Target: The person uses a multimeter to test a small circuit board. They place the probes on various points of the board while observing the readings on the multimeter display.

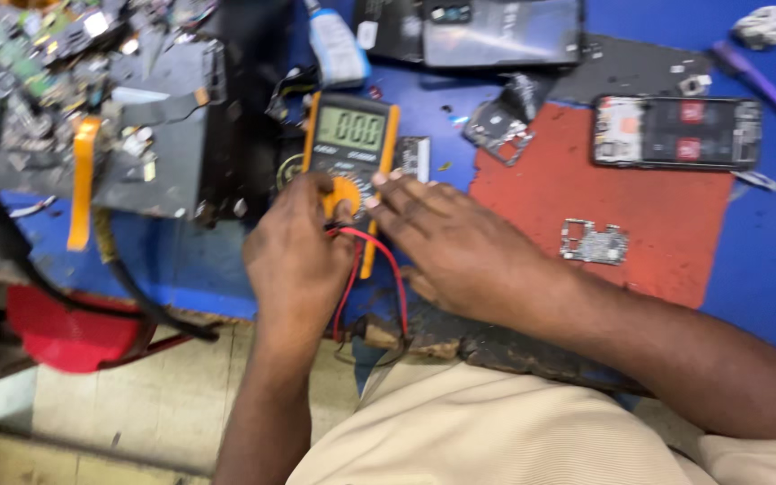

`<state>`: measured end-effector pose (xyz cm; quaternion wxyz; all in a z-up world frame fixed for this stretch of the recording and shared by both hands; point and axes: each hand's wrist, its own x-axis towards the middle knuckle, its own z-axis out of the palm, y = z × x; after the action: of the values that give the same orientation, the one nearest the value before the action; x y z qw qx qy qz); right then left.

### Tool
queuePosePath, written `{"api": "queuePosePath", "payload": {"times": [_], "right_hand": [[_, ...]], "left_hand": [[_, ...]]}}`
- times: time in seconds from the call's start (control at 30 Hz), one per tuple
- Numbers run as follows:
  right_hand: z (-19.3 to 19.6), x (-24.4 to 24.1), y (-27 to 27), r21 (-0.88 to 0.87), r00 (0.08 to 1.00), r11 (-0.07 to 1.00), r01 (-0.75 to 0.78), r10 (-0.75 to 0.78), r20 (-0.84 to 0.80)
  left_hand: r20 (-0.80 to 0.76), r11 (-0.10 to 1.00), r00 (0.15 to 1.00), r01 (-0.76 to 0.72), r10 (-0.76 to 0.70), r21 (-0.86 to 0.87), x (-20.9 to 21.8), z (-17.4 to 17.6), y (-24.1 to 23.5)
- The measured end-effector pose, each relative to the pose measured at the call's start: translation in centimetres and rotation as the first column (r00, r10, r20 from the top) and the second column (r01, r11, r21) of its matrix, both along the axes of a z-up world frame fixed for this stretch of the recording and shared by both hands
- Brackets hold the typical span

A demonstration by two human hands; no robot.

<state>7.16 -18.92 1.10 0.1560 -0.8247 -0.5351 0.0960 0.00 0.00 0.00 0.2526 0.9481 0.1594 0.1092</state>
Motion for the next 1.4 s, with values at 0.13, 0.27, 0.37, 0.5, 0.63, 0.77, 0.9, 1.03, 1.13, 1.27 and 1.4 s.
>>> {"api": "queuePosePath", "payload": {"times": [0.13,0.27,0.37,0.5,0.63,0.77,0.9,1.03,1.13,1.27,1.4], "right_hand": [[0.2,0.2,0.1,0.033,1.000,0.999,-0.013,0.014,-0.001],[0.2,0.1,0.2,0.025,1.000,1.000,-0.009,0.009,0.009],[0.3,0.2,0.3,0.017,1.000,1.000,-0.015,0.015,0.014],[0.4,0.3,0.2,0.021,1.000,0.999,-0.026,0.026,0.011],[0.3,0.3,0.2,0.025,0.999,0.999,-0.032,0.032,0.014],[0.3,0.4,0.3,0.025,1.000,0.999,-0.030,0.030,0.008],[0.1,0.4,0.2,0.019,1.000,0.999,-0.027,0.026,0.009],[0.4,0.6,0.2,0.005,0.999,0.999,-0.038,0.038,0.016],[0.8,0.9,-0.4,0.024,0.999,0.999,-0.038,0.038,-0.021],[1.3,1.0,-2.9,-0.003,0.997,0.998,-0.060,0.060,-0.039],[2.3,2.4,-6.5,-0.059,0.998,0.998,-0.035,0.038,0.053]], "left_hand": [[0.032,0.998,0.998,0.055,-0.054,-0.026,-0.3,0.2,0.3],[0.017,0.994,0.995,0.097,-0.097,-0.049,-0.3,0.3,0.7],[0.071,0.987,0.986,0.154,-0.150,-0.052,-0.3,0.5,1.1],[0.007,0.979,0.983,0.186,-0.186,-0.087,-0.3,0.8,1.5],[0.050,0.966,0.971,0.239,-0.235,-0.099,-0.4,1.1,2.0],[0.067,0.964,0.970,0.240,-0.234,-0.111,-0.3,1.0,2.0],[0.096,0.970,0.970,0.232,-0.224,-0.072,-0.3,0.5,2.0],[0.115,0.975,0.970,0.220,-0.215,-0.027,-0.4,0.5,1.6],[0.154,0.973,0.961,0.232,-0.231,0.008,-0.4,1.1,1.3],[0.192,0.978,0.960,0.192,-0.205,0.082,-0.8,1.3,0.8],[0.365,0.976,0.916,0.100,-0.166,0.193,-1.9,1.2,0.0]]}}
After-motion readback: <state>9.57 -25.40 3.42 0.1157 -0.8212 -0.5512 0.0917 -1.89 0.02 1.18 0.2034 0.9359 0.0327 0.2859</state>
